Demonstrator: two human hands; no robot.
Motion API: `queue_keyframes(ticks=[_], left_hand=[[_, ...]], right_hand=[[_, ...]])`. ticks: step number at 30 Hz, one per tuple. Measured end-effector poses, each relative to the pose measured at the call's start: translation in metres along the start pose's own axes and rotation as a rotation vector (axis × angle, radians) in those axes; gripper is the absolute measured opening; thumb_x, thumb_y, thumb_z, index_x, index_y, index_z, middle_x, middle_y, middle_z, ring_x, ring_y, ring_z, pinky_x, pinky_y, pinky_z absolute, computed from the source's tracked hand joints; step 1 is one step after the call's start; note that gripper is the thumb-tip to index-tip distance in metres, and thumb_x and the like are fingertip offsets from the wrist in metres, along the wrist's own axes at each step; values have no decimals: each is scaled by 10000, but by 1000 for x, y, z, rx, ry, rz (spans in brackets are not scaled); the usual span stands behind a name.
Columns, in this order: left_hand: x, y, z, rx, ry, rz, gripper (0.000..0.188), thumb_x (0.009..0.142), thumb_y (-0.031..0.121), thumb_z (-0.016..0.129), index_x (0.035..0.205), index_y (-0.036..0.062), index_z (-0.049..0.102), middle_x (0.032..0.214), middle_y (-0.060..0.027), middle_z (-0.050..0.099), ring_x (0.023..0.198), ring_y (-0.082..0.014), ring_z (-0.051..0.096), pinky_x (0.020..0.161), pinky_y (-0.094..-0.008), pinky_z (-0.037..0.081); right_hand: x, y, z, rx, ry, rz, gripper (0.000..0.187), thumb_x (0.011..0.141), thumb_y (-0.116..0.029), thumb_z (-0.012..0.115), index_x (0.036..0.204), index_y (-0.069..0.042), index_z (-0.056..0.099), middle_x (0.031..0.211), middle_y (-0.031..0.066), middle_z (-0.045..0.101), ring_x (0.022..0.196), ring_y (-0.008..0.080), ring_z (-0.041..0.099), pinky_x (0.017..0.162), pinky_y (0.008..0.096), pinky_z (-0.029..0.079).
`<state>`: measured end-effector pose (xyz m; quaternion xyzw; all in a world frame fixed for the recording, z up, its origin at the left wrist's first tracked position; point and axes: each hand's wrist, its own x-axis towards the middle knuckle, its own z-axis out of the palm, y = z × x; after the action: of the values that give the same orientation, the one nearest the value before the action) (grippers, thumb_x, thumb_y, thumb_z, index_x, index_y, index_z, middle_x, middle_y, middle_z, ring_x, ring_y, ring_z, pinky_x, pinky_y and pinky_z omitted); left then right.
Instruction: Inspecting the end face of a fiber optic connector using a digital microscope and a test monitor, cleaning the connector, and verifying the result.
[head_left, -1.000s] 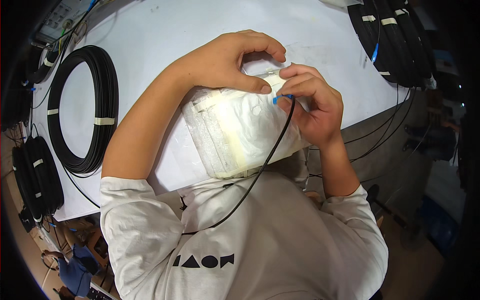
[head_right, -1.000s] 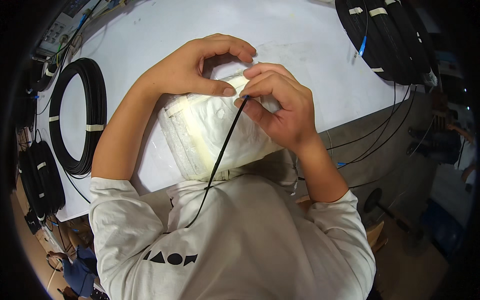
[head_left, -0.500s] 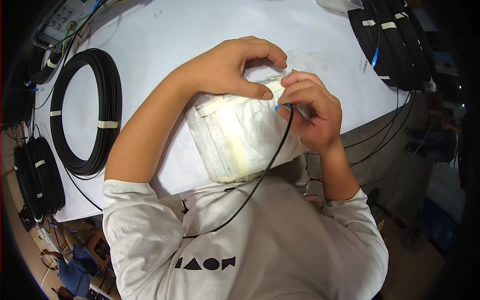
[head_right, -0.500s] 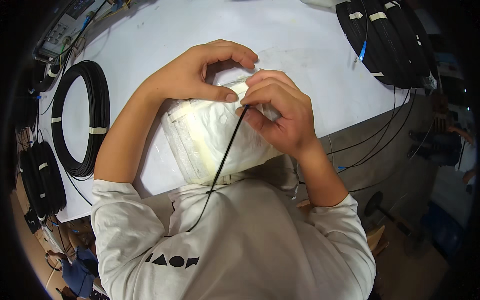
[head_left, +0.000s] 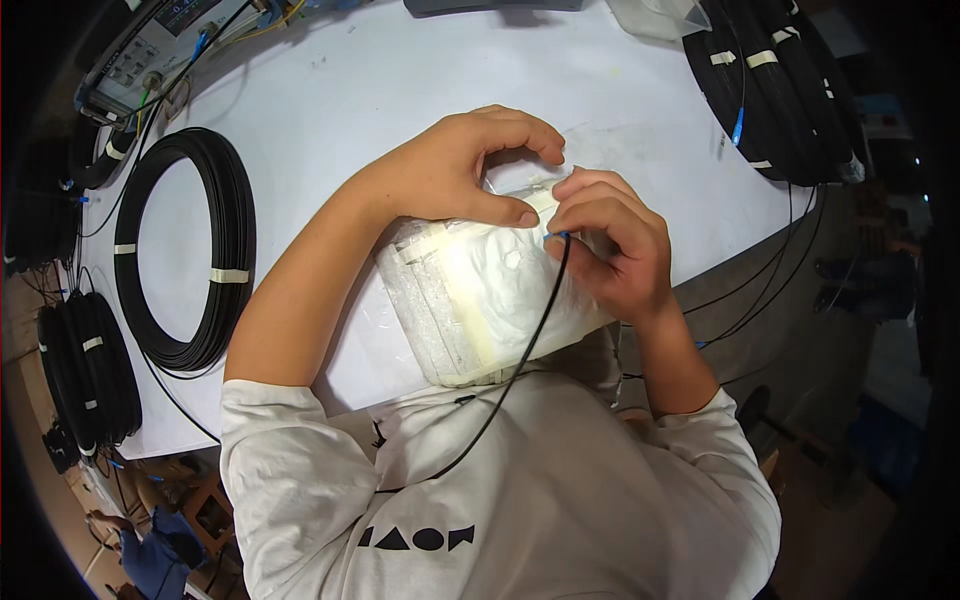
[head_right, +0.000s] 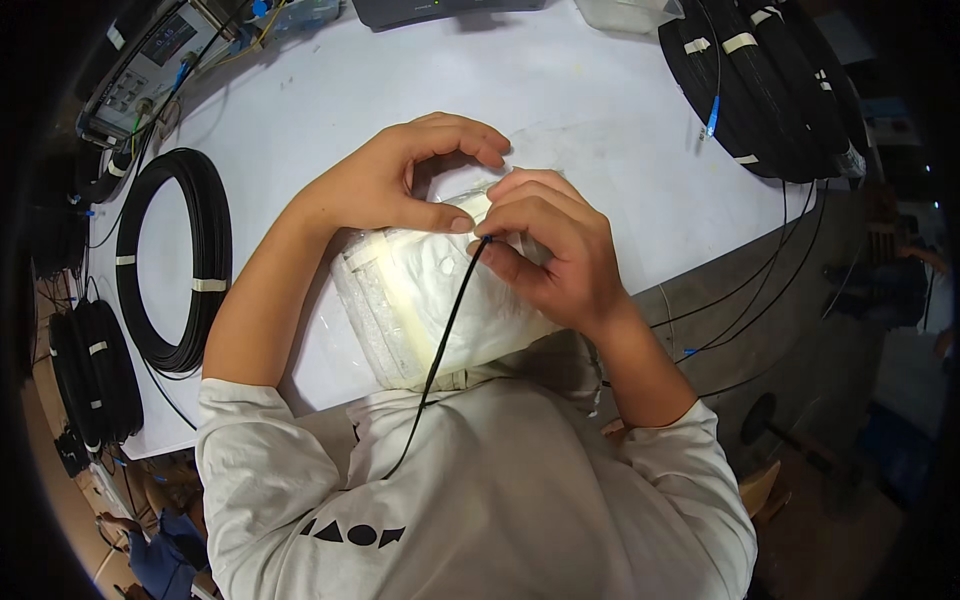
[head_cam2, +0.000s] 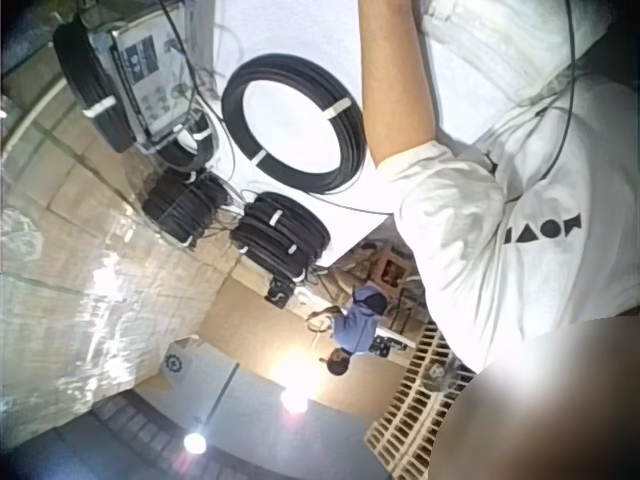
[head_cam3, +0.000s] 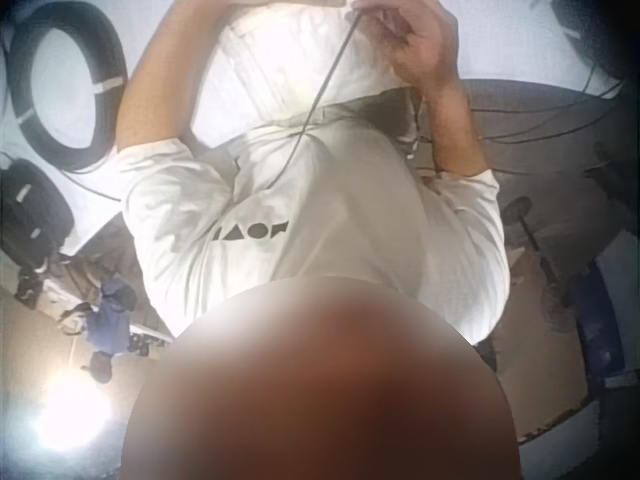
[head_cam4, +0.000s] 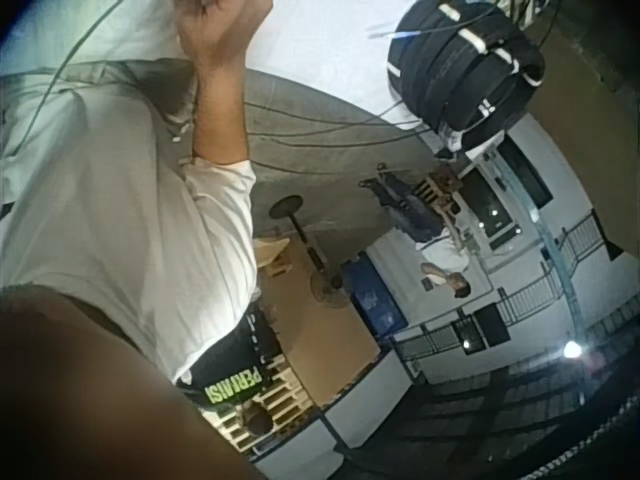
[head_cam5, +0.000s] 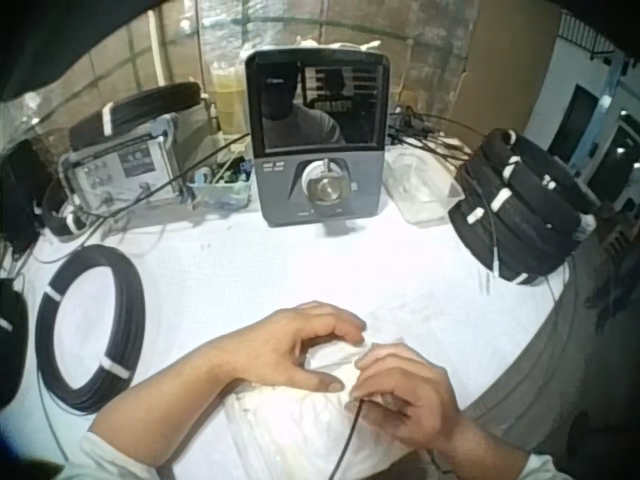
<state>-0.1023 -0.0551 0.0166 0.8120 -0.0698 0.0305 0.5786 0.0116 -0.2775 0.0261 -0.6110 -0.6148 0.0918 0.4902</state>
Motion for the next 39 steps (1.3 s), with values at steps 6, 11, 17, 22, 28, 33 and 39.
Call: queue_keyframes(ticks=[6, 11, 17, 22, 28, 33, 39], left_hand=[[0, 0, 0, -9, 2, -5, 554, 757, 111, 871, 1267, 23, 673, 1416, -125, 605, 1340, -277, 553, 1157, -414, 430], [0, 0, 0, -19, 5, 4, 554, 753, 103, 870, 1264, 19, 673, 1410, -129, 606, 1332, -275, 559, 1148, -410, 439], [0, -7, 3, -10, 64, 70, 523, 737, 211, 873, 1209, 61, 706, 1261, -94, 688, 1217, -261, 604, 1030, -383, 501], [1, -8, 3, -7, 66, 79, 525, 736, 206, 873, 1211, 56, 707, 1259, -99, 690, 1209, -265, 608, 1035, -384, 499], [1, -2, -1, -11, -6, 42, 544, 753, 94, 862, 1259, 23, 674, 1401, -134, 616, 1325, -279, 565, 1146, -410, 439], [1, -2, -1, 6, 4, 44, 552, 750, 102, 867, 1261, 25, 673, 1404, -133, 616, 1329, -284, 561, 1145, -412, 439], [0, -1, 1, -1, 5, 16, 546, 749, 104, 866, 1255, 26, 676, 1402, -124, 622, 1339, -286, 549, 1144, -413, 439]], right_hand=[[0, 0, 0, -4, -2, 24, 165, 810, -86, 843, 905, -37, 718, 892, 102, 706, 1008, 283, 689, 741, 348, 547], [0, -2, -2, -20, -54, 50, 171, 807, -93, 852, 899, -34, 720, 904, 105, 710, 1004, 280, 692, 748, 343, 550], [0, -3, -1, -19, -18, 15, 177, 794, -79, 860, 896, -33, 723, 898, 104, 711, 986, 279, 694, 739, 338, 550], [1, 1, 1, -42, 4, -7, 177, 800, -86, 861, 885, -29, 717, 919, 124, 713, 966, 272, 700, 737, 336, 549], [-2, 6, 4, 23, 77, 29, 170, 813, -107, 855, 875, -35, 714, 905, 104, 717, 1009, 280, 704, 741, 341, 551], [-1, 1, -4, 12, -24, 5, 168, 826, -119, 847, 890, -36, 716, 926, 113, 717, 1044, 283, 698, 742, 343, 552], [-2, 0, -2, 24, -26, 32, 177, 804, -86, 855, 890, -27, 712, 932, 117, 715, 1030, 283, 692, 751, 348, 550]])
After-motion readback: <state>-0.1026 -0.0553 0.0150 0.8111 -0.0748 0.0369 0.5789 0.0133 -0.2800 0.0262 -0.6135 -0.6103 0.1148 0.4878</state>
